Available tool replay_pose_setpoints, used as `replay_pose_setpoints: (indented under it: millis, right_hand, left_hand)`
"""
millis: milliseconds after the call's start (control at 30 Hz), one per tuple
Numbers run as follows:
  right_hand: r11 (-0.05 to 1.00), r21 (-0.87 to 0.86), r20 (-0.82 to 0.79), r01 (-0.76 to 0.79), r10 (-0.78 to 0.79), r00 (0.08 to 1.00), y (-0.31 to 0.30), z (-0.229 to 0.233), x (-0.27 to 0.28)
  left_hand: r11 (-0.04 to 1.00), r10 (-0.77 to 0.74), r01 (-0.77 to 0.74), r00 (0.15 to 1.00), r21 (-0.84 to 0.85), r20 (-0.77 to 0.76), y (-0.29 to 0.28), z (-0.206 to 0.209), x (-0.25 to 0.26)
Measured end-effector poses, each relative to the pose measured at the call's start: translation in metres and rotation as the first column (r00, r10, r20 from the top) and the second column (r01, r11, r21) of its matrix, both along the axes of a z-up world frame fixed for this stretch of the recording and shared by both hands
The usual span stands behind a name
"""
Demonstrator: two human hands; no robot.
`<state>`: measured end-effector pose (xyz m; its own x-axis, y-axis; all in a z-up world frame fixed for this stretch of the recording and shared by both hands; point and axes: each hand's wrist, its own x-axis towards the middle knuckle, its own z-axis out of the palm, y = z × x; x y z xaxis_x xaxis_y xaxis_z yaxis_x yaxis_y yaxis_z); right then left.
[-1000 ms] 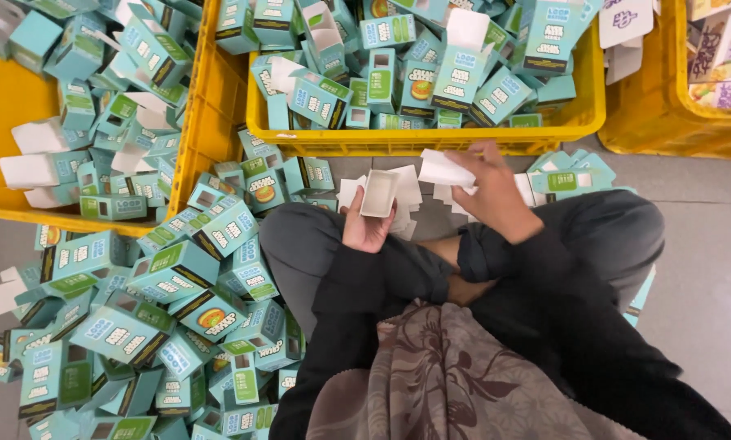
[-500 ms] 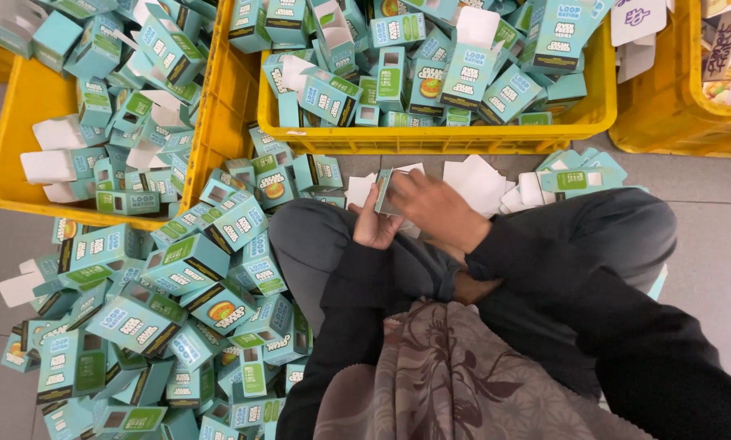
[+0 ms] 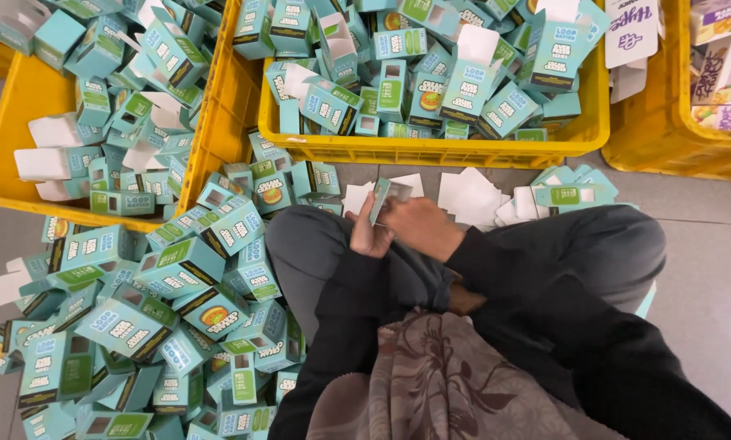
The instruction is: Folding flat cardboard templates into small boxes and placing them in crates.
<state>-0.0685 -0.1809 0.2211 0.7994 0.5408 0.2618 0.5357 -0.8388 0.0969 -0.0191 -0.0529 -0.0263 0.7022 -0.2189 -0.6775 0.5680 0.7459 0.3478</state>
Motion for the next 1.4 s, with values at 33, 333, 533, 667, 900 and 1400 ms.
replay_pose_setpoints:
  millis: [33,333,533,667,900,1400]
  right_hand:
    - [1.0,0.0,0.002,0.0,0.0,1.0,0.0,-0.005,-0.006]
    - [0.895,0.39,-0.315,0.216,-0.09,0.945,-0.015,-0.017,-0.022]
    - [0.717,0.517,-0.474,0.467,-0.214,0.854,-0.003,-0.043,-0.019]
    - [0.652,0.627,-0.44,0.426,-0.154,0.885,-0.004,0.024,-0.027]
    - [0.746,0.64,-0.243,0.183,-0.03,0.97,-0.065,0.01,-0.048]
    - [0.168,0.983,-0.072,0.07,0.008,0.997,-0.068,0.07,-0.073]
  left_hand:
    - [1.0,0.0,0.0,1.0,0.0,0.002,0.004,0.005,-0.01]
    - [0.998,-0.023,0.024,0.999,0.057,-0.027,-0.004,0.049,-0.007]
    - [0.993,0.092,-0.085,0.993,0.084,-0.077,-0.006,0.055,-0.014]
    - [0.993,0.085,-0.075,0.991,0.096,-0.103,-0.007,0.082,-0.013]
    - [0.961,-0.228,0.201,0.964,0.19,0.136,-0.019,0.001,-0.022]
    - [0.665,-0.599,-0.404,0.215,0.629,0.771,-0.031,0.297,-0.102]
